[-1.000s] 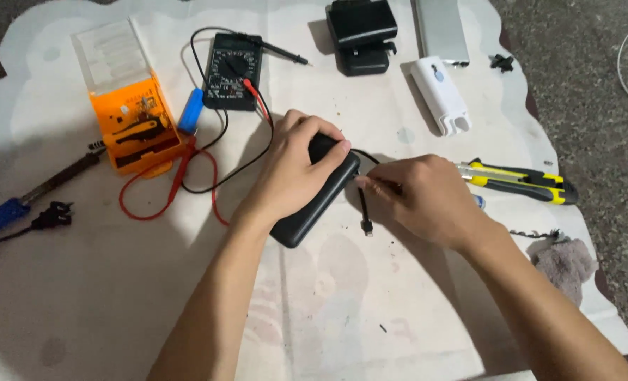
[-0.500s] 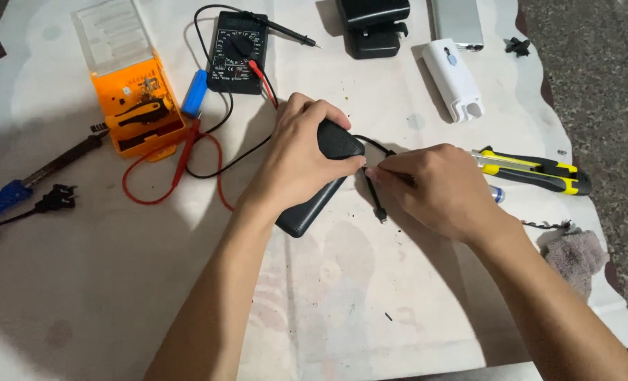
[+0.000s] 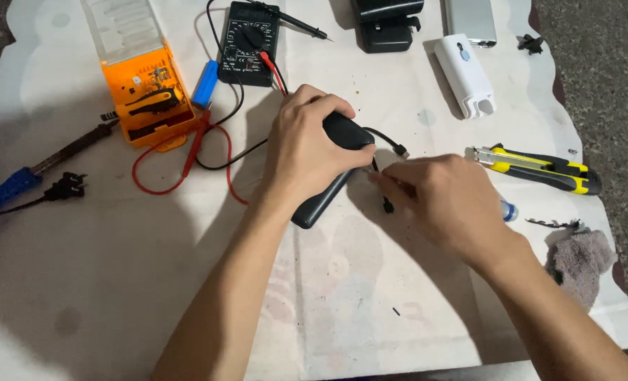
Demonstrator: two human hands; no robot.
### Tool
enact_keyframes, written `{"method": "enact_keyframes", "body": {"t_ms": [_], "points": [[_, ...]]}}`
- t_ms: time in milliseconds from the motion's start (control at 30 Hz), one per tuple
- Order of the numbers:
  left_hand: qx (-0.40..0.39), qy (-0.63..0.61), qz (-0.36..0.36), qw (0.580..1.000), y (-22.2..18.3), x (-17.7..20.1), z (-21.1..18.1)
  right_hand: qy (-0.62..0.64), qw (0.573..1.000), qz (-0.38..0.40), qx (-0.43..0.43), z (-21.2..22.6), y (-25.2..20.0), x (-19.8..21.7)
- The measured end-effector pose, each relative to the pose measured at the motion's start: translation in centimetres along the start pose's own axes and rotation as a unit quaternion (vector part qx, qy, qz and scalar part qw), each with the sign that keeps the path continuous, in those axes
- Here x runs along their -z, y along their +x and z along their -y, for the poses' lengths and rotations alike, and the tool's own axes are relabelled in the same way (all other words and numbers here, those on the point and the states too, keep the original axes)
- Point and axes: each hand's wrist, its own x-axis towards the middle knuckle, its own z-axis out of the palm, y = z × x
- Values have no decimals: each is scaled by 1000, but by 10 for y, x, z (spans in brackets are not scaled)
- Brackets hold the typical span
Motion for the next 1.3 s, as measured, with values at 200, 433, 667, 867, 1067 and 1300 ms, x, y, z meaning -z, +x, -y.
{"method": "enact_keyframes", "body": {"t_ms": [200, 433, 667, 867, 1067, 1300], "points": [[-24, -3, -32, 999, -1, -4, 1, 54, 998, 27, 2, 22, -4, -3], [-32, 13, -41, 999, -1, -3, -2, 78, 995, 56, -28, 20, 1, -1], [-47, 25, -52, 997, 0, -8, 3, -2, 998, 67, -16, 21, 6, -5], [-66, 45, -58, 995, 0, -10, 4, -173, 984, 19, 29, 27, -6, -33], [-78, 40, -86, 992, 2, -11, 8, -139, 979, -137, 57, 22, -22, -69], [-27, -7, -83, 996, 0, -3, 2, -87, 971, -217, 53, 30, -24, -76]]}}
